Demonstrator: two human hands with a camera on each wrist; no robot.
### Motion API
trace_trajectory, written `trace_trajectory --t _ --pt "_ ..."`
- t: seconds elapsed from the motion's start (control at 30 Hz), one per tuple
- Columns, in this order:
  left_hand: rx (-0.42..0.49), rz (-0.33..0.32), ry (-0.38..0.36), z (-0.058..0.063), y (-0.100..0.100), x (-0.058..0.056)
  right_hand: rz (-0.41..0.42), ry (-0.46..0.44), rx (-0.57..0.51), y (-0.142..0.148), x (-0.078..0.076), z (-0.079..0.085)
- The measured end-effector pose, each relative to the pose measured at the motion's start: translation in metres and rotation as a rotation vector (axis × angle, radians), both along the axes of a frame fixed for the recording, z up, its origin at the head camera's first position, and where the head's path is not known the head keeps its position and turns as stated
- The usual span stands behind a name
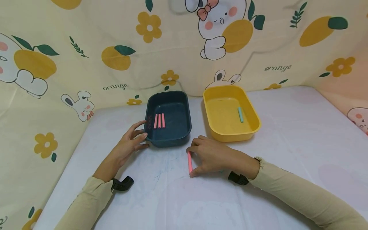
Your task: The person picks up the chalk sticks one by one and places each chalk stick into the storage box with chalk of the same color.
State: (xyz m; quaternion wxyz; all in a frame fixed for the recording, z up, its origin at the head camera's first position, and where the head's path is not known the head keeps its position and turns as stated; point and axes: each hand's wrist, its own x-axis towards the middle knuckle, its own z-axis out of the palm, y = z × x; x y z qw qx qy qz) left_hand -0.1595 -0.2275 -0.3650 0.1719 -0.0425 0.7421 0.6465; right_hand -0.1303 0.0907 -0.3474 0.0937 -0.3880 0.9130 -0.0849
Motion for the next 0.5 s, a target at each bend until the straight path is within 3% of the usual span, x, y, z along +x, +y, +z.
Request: trace_trajectory --t 0.5 --pt "-0.005 -0.029 0.021 0.002 -0.0013 0.0006 0.031 -0.022 -0.079 0.0028 0.0001 0.006"
